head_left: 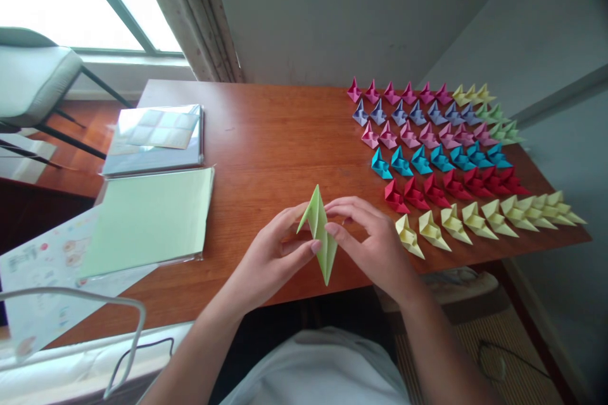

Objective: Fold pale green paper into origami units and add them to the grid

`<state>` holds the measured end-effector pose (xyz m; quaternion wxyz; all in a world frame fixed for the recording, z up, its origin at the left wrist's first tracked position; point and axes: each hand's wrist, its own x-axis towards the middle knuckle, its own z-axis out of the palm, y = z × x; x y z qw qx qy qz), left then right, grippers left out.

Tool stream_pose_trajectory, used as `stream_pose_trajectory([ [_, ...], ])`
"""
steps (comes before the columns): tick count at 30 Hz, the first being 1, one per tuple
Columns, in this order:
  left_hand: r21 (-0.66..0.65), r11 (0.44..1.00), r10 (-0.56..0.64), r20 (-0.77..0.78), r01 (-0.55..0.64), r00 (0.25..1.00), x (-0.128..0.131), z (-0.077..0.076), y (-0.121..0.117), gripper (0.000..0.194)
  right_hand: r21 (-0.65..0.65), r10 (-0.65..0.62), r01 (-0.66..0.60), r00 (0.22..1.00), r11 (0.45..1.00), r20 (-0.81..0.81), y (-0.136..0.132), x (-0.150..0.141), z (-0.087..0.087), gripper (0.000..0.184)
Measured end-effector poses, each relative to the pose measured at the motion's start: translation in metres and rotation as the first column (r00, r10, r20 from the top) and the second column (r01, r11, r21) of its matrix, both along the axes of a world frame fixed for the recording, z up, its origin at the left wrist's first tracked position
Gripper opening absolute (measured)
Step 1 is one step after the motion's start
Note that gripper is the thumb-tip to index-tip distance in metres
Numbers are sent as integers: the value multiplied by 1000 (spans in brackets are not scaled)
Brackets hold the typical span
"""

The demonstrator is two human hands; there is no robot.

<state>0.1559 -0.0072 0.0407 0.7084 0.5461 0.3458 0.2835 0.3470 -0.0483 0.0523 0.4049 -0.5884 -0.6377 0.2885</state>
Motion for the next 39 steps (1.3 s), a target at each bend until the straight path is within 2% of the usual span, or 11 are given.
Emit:
stream_pose_trajectory([
  [3,-18,1000,18,12,-18,1000,1,0,0,51,1,-35,35,999,999,3,-2,-2,-1,17],
  [9,60,998,30,8,-31,1000,5,-2,-5,50,-2,-78,78,996,997,41,-4,-15,-8,38],
  [14,96,995,26,9,-27,1000,3,-3,-7,49,-103,-127,124,992,987,-24,-3,-16,-19,38],
  [17,79,997,22,25,-24,999,-1,-5,-7,45,-116,-125,114,988,987,-93,-2,-15,-21,28],
  [20,28,1000,-3,89,1,996,-4,-8,-7,46,-16,-131,130,990,991,-50,-2,-15,-21,23],
  [23,-59,998,-17,177,28,984,-4,-9,-8,52,132,-131,123,990,984,50,-5,-16,-23,29],
  [25,-161,986,74,183,-44,980,-2,-7,-9,51,216,-127,99,985,971,117,-7,-17,-25,34],
  [28,-334,930,222,167,-157,961,4,-6,-10,47,308,-125,58,971,950,202,-13,-17,-31,42],
  [31,-435,895,205,209,-97,956,10,-6,-11,42,372,-104,1,961,928,255,-19,-16,-35,54],
  [36,-480,877,131,236,-1,963,18,-4,-15,32,396,-95,-20,958,918,270,-23,-17,-37,58],
  [39,-456,889,138,196,-34,971,19,-3,-16,34,416,-118,14,967,909,224,-21,-16,-31,53],
])
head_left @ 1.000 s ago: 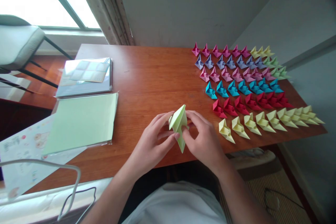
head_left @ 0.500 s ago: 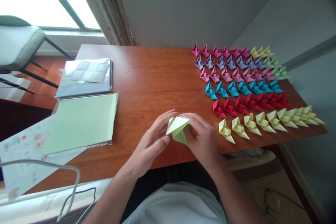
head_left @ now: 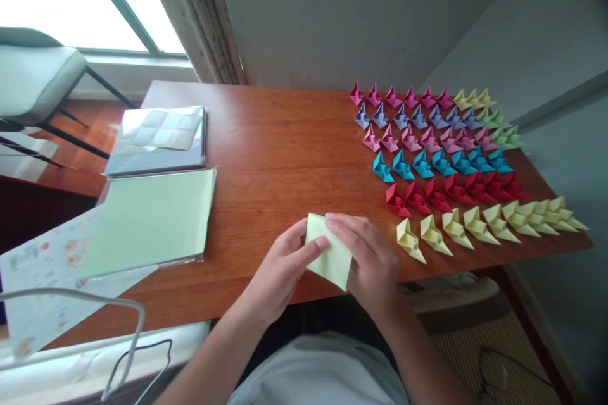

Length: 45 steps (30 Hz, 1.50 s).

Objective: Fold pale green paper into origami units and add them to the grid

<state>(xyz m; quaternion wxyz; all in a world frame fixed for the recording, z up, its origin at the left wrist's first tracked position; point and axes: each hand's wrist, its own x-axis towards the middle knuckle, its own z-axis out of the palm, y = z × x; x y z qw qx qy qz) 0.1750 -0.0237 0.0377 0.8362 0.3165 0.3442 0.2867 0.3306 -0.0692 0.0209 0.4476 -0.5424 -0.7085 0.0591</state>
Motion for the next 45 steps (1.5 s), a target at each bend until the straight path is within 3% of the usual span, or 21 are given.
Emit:
stream_pose_trajectory([
  [3,64,997,47,-87,-42,995,-2,-2,1,34,-15,42,-43,996,999,-82,1,3,8,52],
  [7,233,971,108,-233,-53,966,-7,-3,2,28,-182,49,-101,961,978,-272,-1,13,19,49],
  [12,487,865,104,-410,120,906,-8,2,1,20,-398,-76,-104,908,911,-412,8,15,29,20],
  [17,622,743,106,-476,249,873,-8,4,0,14,-408,11,-206,903,889,-430,21,7,34,8],
  [22,656,681,85,-512,325,855,-9,4,-1,13,-392,32,-211,908,895,-417,23,6,34,6],
  [29,640,707,73,-490,301,869,-6,3,0,19,-442,-21,-224,874,869,-485,24,5,33,12],
  [36,583,773,78,-478,249,875,-8,1,2,28,-510,-107,-230,830,829,-548,25,13,22,26],
  [40,558,786,55,-494,267,868,-9,1,3,32,-541,-74,-265,848,798,-525,25,12,26,20],
  [45,547,782,26,-507,298,862,-10,0,3,34,-547,-6,-250,907,799,-422,28,8,32,13],
])
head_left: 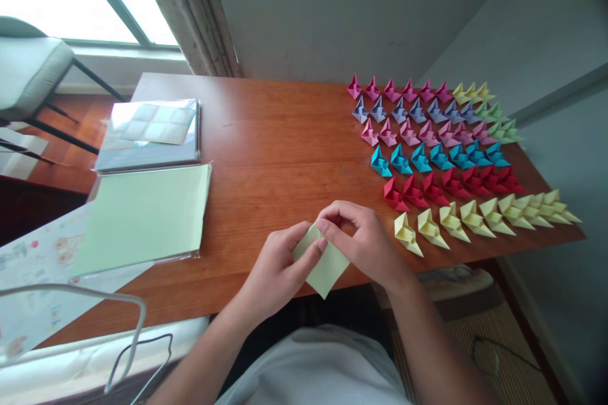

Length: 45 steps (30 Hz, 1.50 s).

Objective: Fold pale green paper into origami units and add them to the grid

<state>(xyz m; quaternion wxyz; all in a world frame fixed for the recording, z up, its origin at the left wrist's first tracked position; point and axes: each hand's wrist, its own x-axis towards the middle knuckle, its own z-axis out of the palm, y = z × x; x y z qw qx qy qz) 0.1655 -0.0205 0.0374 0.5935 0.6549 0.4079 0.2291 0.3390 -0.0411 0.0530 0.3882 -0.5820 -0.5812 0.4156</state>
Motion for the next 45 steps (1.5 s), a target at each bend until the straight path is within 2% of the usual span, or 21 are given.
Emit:
stream_pose_trajectory([
  [8,33,999,-17,-22,18,1000,0,-1,1,37,-35,-10,10,1000,999,-6,0,-1,-1,15],
  [12,8,999,-31,-3,31,1000,-1,-2,1,36,-80,19,-22,999,997,-40,0,2,-3,20],
  [18,-41,998,-57,7,57,998,-3,-6,2,34,-76,28,-28,1000,997,6,1,6,-3,20],
  [23,-36,999,-40,-5,40,999,-4,-5,3,36,-156,82,-76,996,985,33,1,10,-1,30],
  [32,23,1000,13,-35,-12,999,-4,-1,7,42,-117,115,-98,983,988,141,1,14,0,39],
  [38,44,998,56,-67,-53,996,-6,-3,10,41,-113,111,-94,982,989,151,0,16,-4,29],
  [45,35,995,100,-58,-98,993,-6,-5,11,42,-108,86,-70,985,992,146,-1,16,-6,28],
])
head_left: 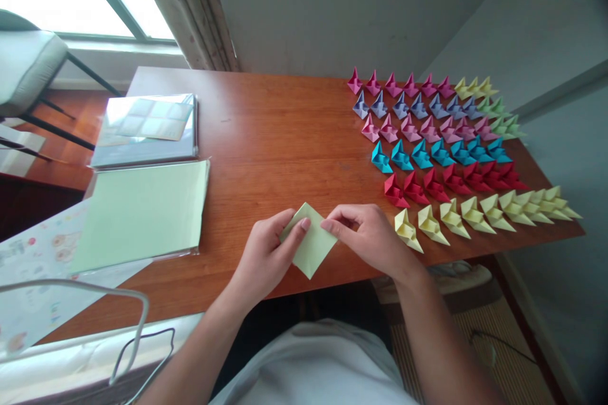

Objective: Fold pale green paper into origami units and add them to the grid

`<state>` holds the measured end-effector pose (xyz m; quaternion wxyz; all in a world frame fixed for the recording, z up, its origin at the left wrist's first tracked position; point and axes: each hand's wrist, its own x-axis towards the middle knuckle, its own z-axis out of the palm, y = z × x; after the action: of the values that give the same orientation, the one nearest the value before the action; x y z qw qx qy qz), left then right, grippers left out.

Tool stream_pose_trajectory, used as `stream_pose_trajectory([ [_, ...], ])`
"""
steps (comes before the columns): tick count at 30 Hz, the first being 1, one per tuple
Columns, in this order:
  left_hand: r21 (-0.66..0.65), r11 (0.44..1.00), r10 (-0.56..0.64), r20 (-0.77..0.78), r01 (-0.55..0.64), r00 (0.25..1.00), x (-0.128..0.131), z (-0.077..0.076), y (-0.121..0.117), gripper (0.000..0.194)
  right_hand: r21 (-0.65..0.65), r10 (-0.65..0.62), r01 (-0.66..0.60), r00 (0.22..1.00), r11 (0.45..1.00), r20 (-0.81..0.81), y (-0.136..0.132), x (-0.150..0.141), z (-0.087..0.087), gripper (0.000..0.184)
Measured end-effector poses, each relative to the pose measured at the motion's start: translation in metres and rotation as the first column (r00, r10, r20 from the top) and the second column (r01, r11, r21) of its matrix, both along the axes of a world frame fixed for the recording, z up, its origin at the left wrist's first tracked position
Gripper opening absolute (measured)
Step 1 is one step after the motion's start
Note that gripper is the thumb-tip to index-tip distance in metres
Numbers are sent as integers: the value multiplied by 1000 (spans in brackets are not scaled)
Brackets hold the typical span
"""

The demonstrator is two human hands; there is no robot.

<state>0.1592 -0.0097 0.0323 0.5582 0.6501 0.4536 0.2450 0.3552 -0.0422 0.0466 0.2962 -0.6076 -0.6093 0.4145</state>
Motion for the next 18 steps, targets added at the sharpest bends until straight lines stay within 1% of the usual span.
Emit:
stream_pose_trajectory([
  [3,-18,1000,22,8,-22,1000,0,0,0,42,6,-23,23,1000,1000,-4,0,0,-1,29],
  [8,-61,996,62,41,-59,997,0,-2,0,41,21,-45,47,995,999,-93,-1,-1,-2,23],
  [11,-63,996,59,49,-56,997,1,-3,0,40,35,-58,61,995,998,-86,-1,-1,-3,21],
  [13,-53,997,51,54,-49,997,-1,-2,1,38,23,-65,67,995,998,-76,-1,1,-4,20],
  [15,-21,999,45,49,-44,998,-3,-2,2,34,0,-75,75,995,997,-61,-1,4,-6,19],
  [16,18,999,46,27,-46,999,-5,-3,3,31,-4,-86,86,995,996,-46,0,5,-8,19],
  [18,160,985,72,-85,-57,994,-9,-5,3,24,19,-114,114,993,993,7,0,7,-11,17],
])
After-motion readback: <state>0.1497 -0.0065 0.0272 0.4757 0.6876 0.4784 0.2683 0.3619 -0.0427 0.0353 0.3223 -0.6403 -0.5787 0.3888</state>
